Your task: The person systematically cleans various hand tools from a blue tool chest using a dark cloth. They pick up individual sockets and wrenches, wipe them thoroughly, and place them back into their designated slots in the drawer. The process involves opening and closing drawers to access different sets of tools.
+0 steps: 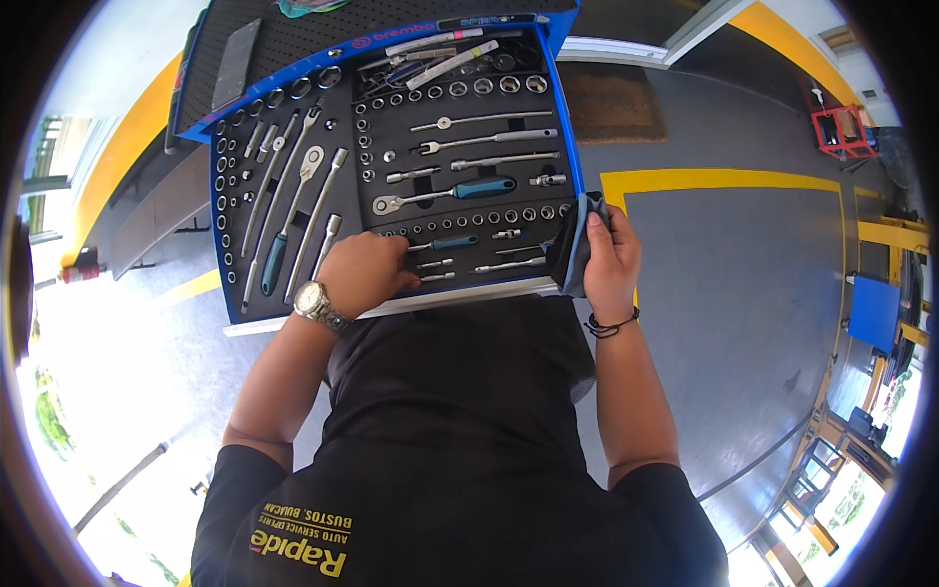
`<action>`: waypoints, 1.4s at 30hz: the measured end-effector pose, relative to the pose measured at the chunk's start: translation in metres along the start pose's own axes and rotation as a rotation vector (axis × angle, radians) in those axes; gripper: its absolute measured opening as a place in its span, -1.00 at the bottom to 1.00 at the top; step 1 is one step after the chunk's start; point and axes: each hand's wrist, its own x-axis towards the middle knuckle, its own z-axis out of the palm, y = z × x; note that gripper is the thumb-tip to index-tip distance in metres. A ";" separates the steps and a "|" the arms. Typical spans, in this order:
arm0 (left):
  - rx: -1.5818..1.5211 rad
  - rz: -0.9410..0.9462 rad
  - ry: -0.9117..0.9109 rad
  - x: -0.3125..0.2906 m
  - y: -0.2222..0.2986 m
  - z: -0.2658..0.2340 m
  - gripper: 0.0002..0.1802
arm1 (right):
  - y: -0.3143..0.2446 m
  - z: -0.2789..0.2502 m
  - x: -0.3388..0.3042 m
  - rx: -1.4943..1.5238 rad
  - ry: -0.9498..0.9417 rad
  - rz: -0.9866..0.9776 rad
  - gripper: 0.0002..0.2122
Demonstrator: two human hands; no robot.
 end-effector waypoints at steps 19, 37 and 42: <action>-0.049 0.212 0.006 -0.009 0.003 0.009 -0.76 | -0.006 0.001 0.000 0.038 0.035 0.076 -0.74; -0.111 0.067 -0.081 0.018 0.014 0.015 -0.84 | 0.007 -0.002 0.005 0.059 -0.011 0.052 -0.80; -0.116 0.047 -0.100 0.018 0.017 0.011 -0.84 | 0.007 -0.003 0.005 0.053 -0.003 0.078 -0.80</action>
